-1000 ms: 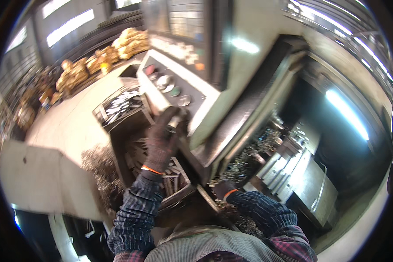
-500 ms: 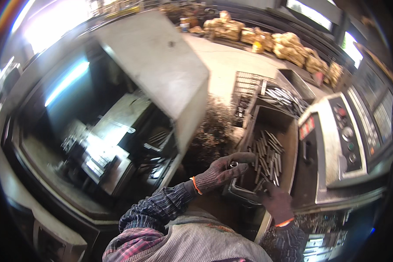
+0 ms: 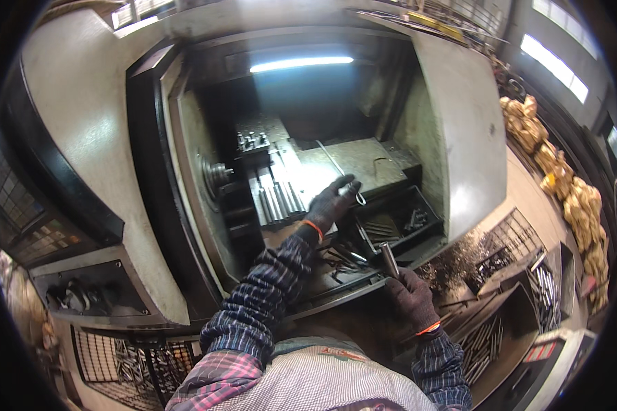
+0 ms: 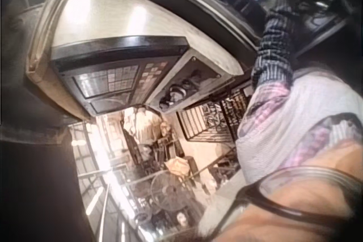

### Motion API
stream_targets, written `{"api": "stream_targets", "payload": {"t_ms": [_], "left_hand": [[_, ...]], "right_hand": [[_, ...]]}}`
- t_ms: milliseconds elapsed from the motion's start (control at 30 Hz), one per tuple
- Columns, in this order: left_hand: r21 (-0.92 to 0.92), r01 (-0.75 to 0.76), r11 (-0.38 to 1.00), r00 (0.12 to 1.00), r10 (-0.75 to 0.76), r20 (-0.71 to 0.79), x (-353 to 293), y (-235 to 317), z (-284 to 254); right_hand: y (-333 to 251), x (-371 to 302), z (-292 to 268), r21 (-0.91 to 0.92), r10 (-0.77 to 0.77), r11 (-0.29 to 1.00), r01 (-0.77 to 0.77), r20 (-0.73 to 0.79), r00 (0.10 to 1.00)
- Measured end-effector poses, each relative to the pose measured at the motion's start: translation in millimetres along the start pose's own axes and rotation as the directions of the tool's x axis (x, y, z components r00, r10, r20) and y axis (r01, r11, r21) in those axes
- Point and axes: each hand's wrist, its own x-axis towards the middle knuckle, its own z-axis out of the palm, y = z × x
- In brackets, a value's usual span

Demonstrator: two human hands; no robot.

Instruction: The person repeatedly loads metal rods into a lathe chuck, operates the machine controls, and removes finished parts. They place the finished parts into a nearby bin and continue the cycle with new rods.

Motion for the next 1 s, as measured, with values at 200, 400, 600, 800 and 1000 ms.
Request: {"api": "stream_targets", "payload": {"t_ms": [200, 400, 600, 800, 1000], "left_hand": [[0.749, 0.512, 0.420, 0.847, -0.100, -0.523, 79.6, -55.8, -157.5], [0.735, 0.659, -0.158, 0.750, 0.065, -0.658, 60.8, -107.9, -279.1], [0.920, 0.225, -0.319, 0.821, -0.446, -0.356, 109.7, -110.0, -289.2], [0.807, 0.375, 0.456, 0.925, -0.125, -0.359, 110.4, -61.5, -184.9], [0.582, 0.671, 0.460, 0.738, -0.338, -0.584, 39.4, -52.7, -126.5]], "right_hand": [[-0.4, 78.7, -1.3, -0.089, -0.229, 0.971, 0.222, -0.073, 0.971], [20.5, 128.0, -15.2, -0.194, -0.199, 0.961, 0.195, 0.000, 0.980], [38.3, 165.4, -11.2, -0.145, -0.083, 0.985, 0.094, 0.076, 0.994], [31.3, 200.5, 9.7, -0.063, -0.270, 0.960, 0.272, 0.034, 0.962], [14.1, 232.8, 44.2, 0.095, -0.392, 0.914, 0.394, -0.044, 0.919]]}}
